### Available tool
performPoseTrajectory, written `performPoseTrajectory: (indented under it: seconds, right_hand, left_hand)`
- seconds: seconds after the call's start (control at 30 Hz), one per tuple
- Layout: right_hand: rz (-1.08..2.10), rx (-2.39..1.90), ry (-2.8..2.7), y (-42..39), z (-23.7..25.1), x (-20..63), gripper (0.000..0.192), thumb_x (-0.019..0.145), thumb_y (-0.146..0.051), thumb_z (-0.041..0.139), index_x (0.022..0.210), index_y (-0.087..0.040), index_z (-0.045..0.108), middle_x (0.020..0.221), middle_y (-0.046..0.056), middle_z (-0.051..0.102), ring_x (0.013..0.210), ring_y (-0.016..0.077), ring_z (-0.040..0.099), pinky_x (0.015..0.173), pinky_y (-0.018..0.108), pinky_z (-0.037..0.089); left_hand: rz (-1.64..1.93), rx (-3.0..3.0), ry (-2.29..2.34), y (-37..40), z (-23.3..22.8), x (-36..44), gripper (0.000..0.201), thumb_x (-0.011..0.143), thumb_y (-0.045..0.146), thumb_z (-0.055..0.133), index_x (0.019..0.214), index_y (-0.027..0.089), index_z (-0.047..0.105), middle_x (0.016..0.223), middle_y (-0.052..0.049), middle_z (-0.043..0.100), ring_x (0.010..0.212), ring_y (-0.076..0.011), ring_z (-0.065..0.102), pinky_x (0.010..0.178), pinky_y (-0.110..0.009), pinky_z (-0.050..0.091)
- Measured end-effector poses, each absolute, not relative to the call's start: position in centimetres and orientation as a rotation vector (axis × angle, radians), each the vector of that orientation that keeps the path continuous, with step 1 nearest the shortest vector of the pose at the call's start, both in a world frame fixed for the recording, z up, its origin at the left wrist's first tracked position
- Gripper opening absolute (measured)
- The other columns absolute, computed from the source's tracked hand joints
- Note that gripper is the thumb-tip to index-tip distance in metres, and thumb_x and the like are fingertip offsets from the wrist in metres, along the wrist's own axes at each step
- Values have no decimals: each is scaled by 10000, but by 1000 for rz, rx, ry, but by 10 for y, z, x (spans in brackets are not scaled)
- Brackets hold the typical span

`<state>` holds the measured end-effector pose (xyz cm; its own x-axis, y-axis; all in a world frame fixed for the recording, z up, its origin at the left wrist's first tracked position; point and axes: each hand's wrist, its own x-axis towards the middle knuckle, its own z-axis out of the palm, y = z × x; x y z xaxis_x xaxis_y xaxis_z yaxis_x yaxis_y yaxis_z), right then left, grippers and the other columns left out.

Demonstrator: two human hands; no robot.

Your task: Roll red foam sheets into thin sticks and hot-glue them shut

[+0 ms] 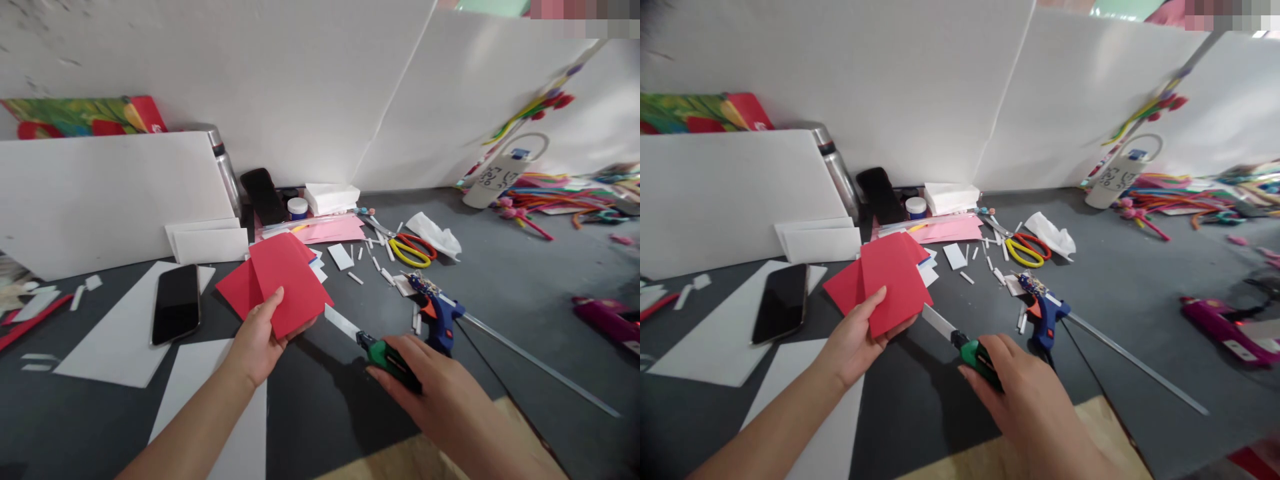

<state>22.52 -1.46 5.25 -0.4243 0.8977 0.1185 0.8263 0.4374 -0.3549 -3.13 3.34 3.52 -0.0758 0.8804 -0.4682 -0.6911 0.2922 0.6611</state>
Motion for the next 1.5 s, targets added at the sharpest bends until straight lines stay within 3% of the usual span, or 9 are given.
performPoseTrajectory:
  seconds: [0.73, 1.1, 1.2, 1.3, 1.4, 1.5]
  right_hand:
    - [314, -1510, -2374, -19, 58, 225, 217, 992, -406, 493, 1081, -225, 574, 896, 54, 689, 697, 187, 686, 592, 266, 502]
    - [253, -1570, -2407, -17, 54, 218, 175, 976, -373, 513, 1020, -214, 572, 878, 65, 686, 703, 222, 706, 575, 294, 508]
    - [370, -1586, -2350, -18, 50, 216, 188, 954, -292, 514, 1111, -207, 572, 942, 85, 714, 753, 218, 720, 617, 288, 530]
    - [370, -1549, -2364, -17, 48, 214, 426, 939, -226, 466, 1363, -181, 463, 1032, 126, 718, 768, 233, 732, 631, 311, 551]
    - [379, -1504, -2452, -17, 50, 212, 563, 956, -192, 404, 1512, -199, 313, 982, 109, 697, 706, 223, 719, 617, 319, 552]
    - [407, -1511, -2515, -19, 53, 211, 602, 962, -166, 387, 1547, -222, 258, 933, 81, 662, 677, 210, 706, 598, 302, 532]
  left_hand:
    - [1340, 190, 1030, 34, 37, -32, 354, 850, 196, 726, 1190, 164, 631, 1092, -132, 754, 954, -281, 744, 822, -447, 650]
    - [1222, 416, 1082, 25, 40, -23, 354, 870, 354, 711, 1123, 107, 686, 1048, -152, 755, 937, -281, 732, 799, -402, 641]
    - [1177, 508, 1112, 21, 42, -21, 397, 848, 380, 730, 1129, 104, 682, 1029, -147, 756, 902, -276, 735, 770, -389, 641]
    - [1131, 599, 1166, 18, 45, -19, 386, 816, 301, 763, 1142, 118, 667, 1034, -146, 754, 850, -273, 745, 741, -387, 643]
    - [1059, 653, 1157, 14, 49, -18, 387, 804, 246, 766, 1155, 142, 641, 1030, -150, 755, 816, -279, 755, 720, -392, 644]
    - [966, 677, 1162, 11, 54, -17, 419, 822, 253, 744, 1200, 149, 593, 981, -162, 761, 761, -285, 763, 686, -390, 643]
